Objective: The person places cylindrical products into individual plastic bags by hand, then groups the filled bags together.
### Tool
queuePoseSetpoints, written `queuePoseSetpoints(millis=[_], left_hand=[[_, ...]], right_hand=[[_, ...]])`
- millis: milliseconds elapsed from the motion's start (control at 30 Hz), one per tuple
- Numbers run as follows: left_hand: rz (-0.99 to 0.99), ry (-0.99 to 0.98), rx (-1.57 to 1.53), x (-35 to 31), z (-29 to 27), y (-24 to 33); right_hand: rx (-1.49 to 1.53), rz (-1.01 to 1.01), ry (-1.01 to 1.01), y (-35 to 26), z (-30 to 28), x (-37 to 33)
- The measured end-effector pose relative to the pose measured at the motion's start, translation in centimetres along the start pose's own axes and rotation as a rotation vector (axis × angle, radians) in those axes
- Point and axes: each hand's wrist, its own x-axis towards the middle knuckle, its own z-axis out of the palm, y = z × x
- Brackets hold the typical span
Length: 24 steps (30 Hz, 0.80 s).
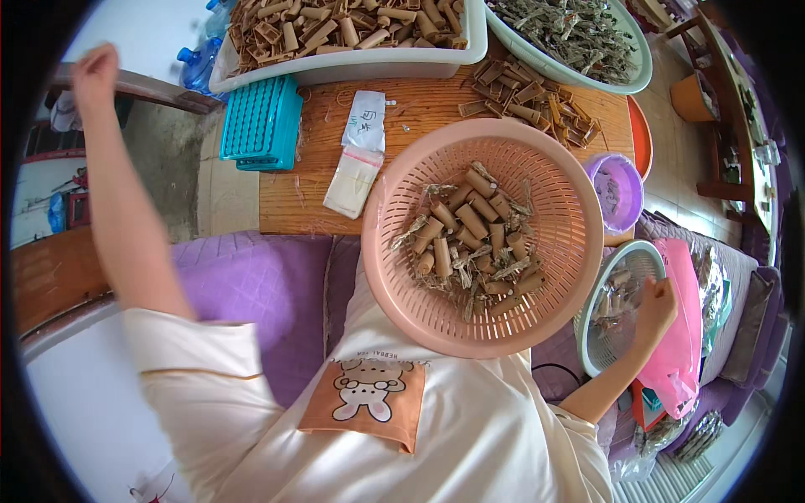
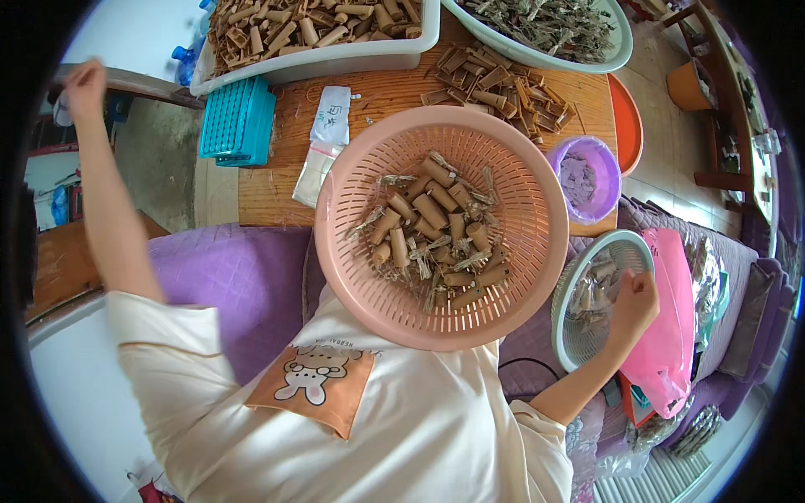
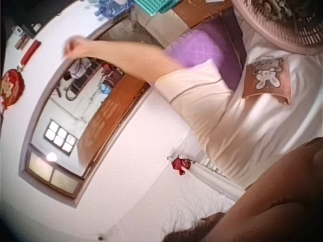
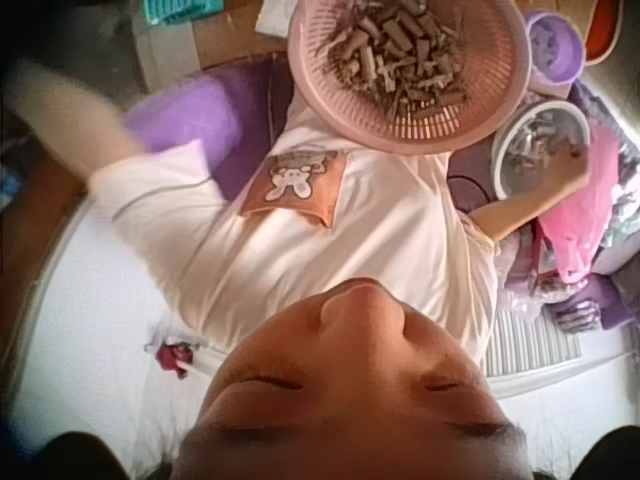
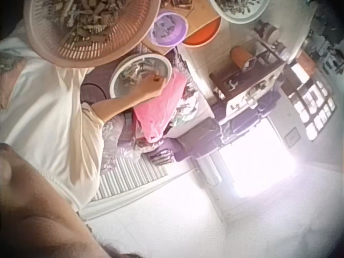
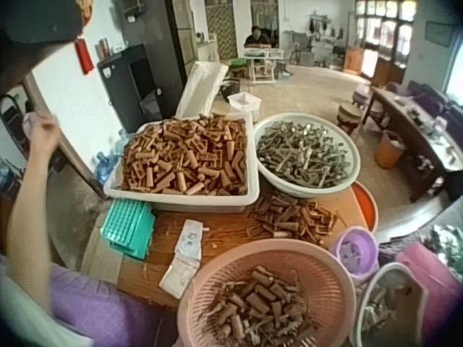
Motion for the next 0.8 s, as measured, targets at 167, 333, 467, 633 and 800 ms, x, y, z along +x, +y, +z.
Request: queuePoseSetpoints(millis=[167, 333, 467, 633, 800], left_hand=[[-0.52, 0.189, 2.323, -4.9, -7.2, 4.6], [-0.944, 0.197, 2.515, -4.0, -0.8, -7.2], [-0.743, -0.359, 2.378, -0.6, 4.7, -16.2], [-0.58, -0.282, 2.468, -3.4, 15.0, -26.9], [-0.227, -0.669, 1.594, -10.7, 12.8, -34.9]], right_hand=[[-0.081, -0.026, -0.206, 1.0, -1.8, -1.4], [0.411, -0.324, -0.552, -14.1, -0.1, -4.0], [0.199, -0.785, -0.676, -19.8, 5.2, -9.6], [0.166, -0.736, -0.874, -20.7, 7.7, -9.5], [0.296, -0.63, -1.002, -20.3, 6.8, -8.9]])
